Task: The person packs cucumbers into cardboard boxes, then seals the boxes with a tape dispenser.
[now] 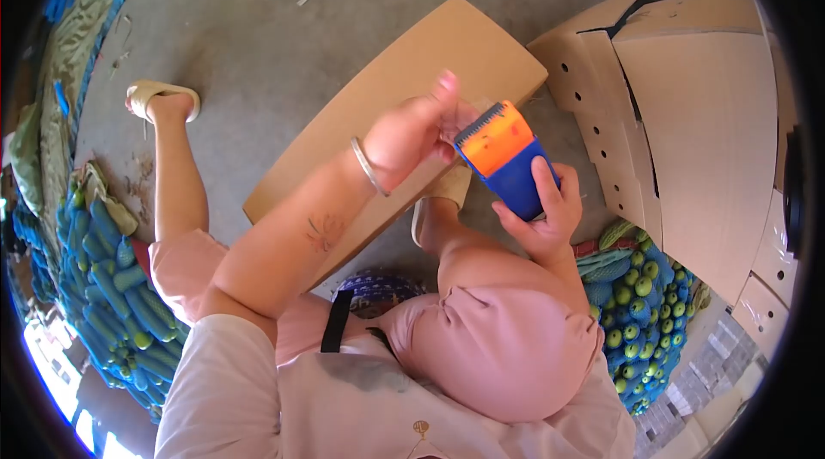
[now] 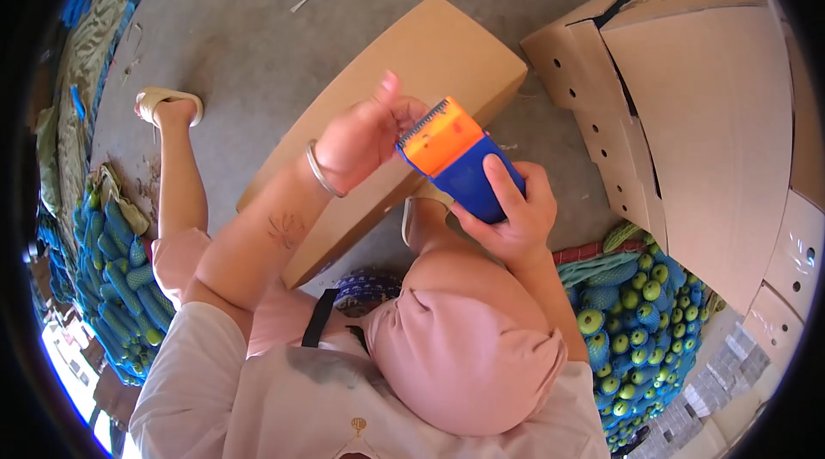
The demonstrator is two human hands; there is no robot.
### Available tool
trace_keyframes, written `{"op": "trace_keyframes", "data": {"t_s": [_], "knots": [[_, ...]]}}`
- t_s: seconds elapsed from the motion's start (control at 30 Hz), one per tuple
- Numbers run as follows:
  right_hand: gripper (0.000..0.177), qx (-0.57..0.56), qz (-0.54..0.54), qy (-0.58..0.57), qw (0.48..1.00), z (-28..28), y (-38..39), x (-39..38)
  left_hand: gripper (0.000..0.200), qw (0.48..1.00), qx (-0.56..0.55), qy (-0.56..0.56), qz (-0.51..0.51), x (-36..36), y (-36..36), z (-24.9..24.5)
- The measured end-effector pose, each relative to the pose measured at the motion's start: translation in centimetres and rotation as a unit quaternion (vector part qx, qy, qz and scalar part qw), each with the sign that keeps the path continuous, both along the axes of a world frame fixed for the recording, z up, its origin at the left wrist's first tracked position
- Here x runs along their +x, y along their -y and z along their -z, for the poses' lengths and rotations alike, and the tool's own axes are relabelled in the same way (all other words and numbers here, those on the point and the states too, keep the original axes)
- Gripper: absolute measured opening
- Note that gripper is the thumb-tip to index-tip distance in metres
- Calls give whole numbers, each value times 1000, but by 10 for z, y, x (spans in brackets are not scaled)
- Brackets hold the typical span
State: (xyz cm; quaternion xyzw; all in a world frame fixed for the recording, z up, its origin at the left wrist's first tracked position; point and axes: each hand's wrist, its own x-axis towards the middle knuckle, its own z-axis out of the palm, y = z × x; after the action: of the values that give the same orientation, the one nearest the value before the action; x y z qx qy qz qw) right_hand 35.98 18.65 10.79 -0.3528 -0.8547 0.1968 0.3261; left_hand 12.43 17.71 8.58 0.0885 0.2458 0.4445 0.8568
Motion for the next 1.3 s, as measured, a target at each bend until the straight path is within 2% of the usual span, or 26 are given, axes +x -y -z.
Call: {"op": "trace_keyframes", "data": {"t_s": [0.03, 0.07, 0.1, 0.13, 0.2, 0.27, 0.33, 0.43, 0.5, 0.53, 0.57, 0.63, 0.7, 0.73, 0.77, 0.83, 0.9, 0.97, 1.03, 1.07, 1.17, 1.23, 1.27, 1.3], "knots": [[72, 2, -2, -3, 1000, -2, -2, -5, 31, 981, 22, -188, -34, 1, -1, -1], [72, -7, -11, 31, 999, -5, -5, -11, 32, 926, 42, -368, -68, 2, -2, -3], [73, -16, -22, 66, 997, -9, -8, -14, 28, 890, 60, -448, -61, -7, -7, -2], [73, -18, -23, 65, 997, -15, -10, -15, 24, 862, 87, -494, -74, -18, -12, -5], [72, -55, 2, 141, 988, -25, -12, -8, 20, 793, 114, -590, -97, -49, -30, -10], [72, -62, 15, 184, 981, -29, -10, 8, 21, 723, 111, -672, -116, -95, -57, 6], [72, -65, 29, 227, 971, -24, -12, 22, 22, 695, 111, -701, -120, -138, -86, 44], [74, -106, 34, 236, 965, -8, -13, 27, 23, 724, 97, -682, -23, -155, -108, 107], [75, -115, 31, 228, 966, 3, -14, 31, 21, 721, 69, -683, 92, -134, -112, 153], [75, -110, 26, 215, 970, 10, -14, 35, 22, 791, 8, -601, 114, -115, -107, 175], [75, -113, 29, 218, 969, 16, -14, 39, 23, 823, -19, -553, 127, -104, -101, 182], [76, -121, 32, 199, 972, 26, -8, 49, 28, 884, -69, -435, 155, -89, -88, 185], [77, -113, 28, 189, 975, 35, -6, 54, 33, 913, -90, -362, 167, -90, -92, 181], [77, -102, 25, 171, 980, 39, -8, 53, 34, 786, 5, -554, 274, -98, -111, 166], [77, -101, 23, 169, 980, 40, -9, 49, 36, 602, 97, -706, 361, -106, -122, 148], [75, -94, 43, 160, 982, 38, -11, 35, 41, 671, 66, -725, 141, -122, -122, 88], [71, -65, 50, 171, 982, 25, -27, -7, 44, 661, 116, -738, -68, -128, -103, 46], [66, -52, 44, 184, 981, 7, -50, -59, 48, 500, 235, -829, -90, -114, -58, 12], [60, -44, 31, 206, 977, -3, -76, -112, 67, 381, 256, -888, 9, -73, -4, 1], [56, -17, 21, 203, 979, -4, -86, -135, 67, 373, 253, -893, 7, -51, 12, 4], [55, -75, 7, 271, 960, -6, -109, -183, 90, 322, 183, -924, 98, -16, 41, 27], [55, -68, 7, 288, 955, -12, -103, -181, 102, 310, 147, -930, 133, -24, 32, 41], [55, -68, 14, 303, 950, -11, -101, -180, 102, 308, 149, -930, 132, -30, 28, 43], [55, -56, 20, 271, 961, -5, -94, -164, 100, 312, 151, -927, 142, -38, 26, 43]]}}
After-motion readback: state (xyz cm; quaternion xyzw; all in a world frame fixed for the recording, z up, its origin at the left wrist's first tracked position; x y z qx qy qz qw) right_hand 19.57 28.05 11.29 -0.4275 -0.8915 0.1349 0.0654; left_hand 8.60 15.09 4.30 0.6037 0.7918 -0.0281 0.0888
